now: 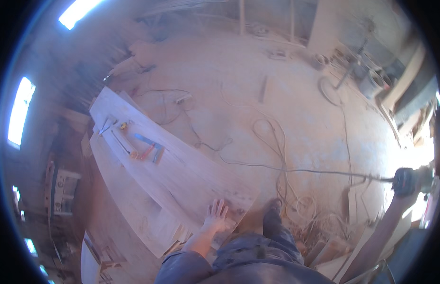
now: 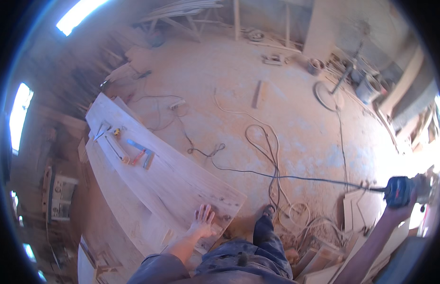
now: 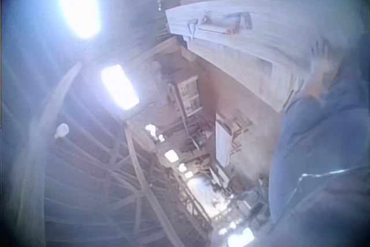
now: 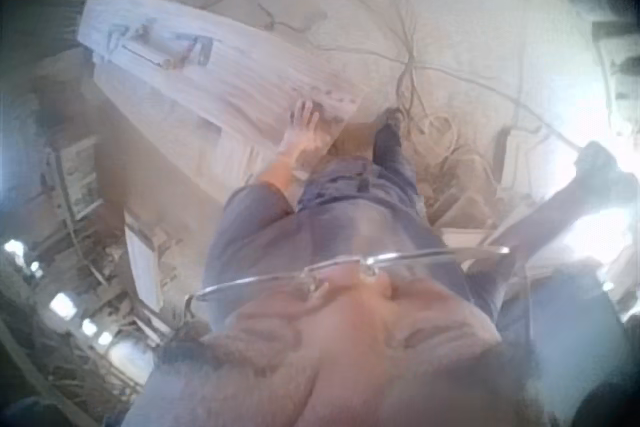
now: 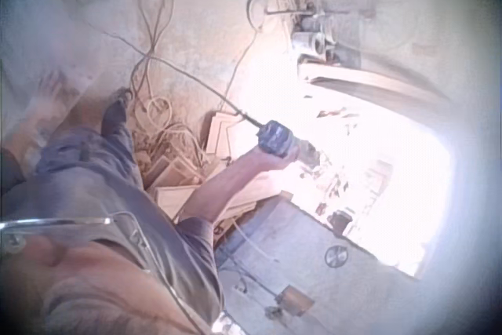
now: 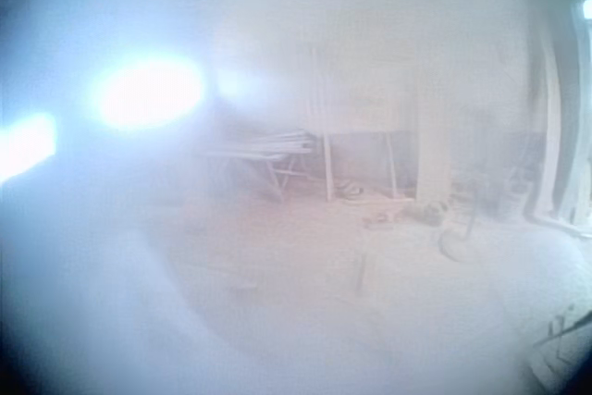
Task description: The person uses a wrench to tighten or loosen bolts on a woodworking machine and wipes sawdust off a metal plate by hand.
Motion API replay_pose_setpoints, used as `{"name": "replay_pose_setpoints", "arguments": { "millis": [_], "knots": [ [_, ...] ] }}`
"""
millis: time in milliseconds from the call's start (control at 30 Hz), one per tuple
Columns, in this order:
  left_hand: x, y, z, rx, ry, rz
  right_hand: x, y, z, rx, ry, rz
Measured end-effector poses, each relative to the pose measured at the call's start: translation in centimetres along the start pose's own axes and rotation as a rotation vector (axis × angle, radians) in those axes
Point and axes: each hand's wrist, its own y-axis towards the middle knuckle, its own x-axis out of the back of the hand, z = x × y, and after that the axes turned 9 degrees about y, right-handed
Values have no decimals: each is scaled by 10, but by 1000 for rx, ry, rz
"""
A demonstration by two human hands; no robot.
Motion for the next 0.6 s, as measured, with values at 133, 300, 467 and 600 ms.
{"name": "replay_pose_setpoints", "arguments": {
  "millis": [133, 300, 467, 600],
  "knots": [
    [10, 11, -18, 128, -163, 116, -72, 13, -42, -230, 116, 110],
    [88, 86, -44, 355, -731, 127, -77, 108, -129, -417, 232, 604],
    [298, 190, -64, -116, -977, -1014, -179, 82, -252, -806, 284, 655],
    [443, 207, -20, -548, -1407, -192, -237, 83, -351, -939, 201, 352]
  ]
}}
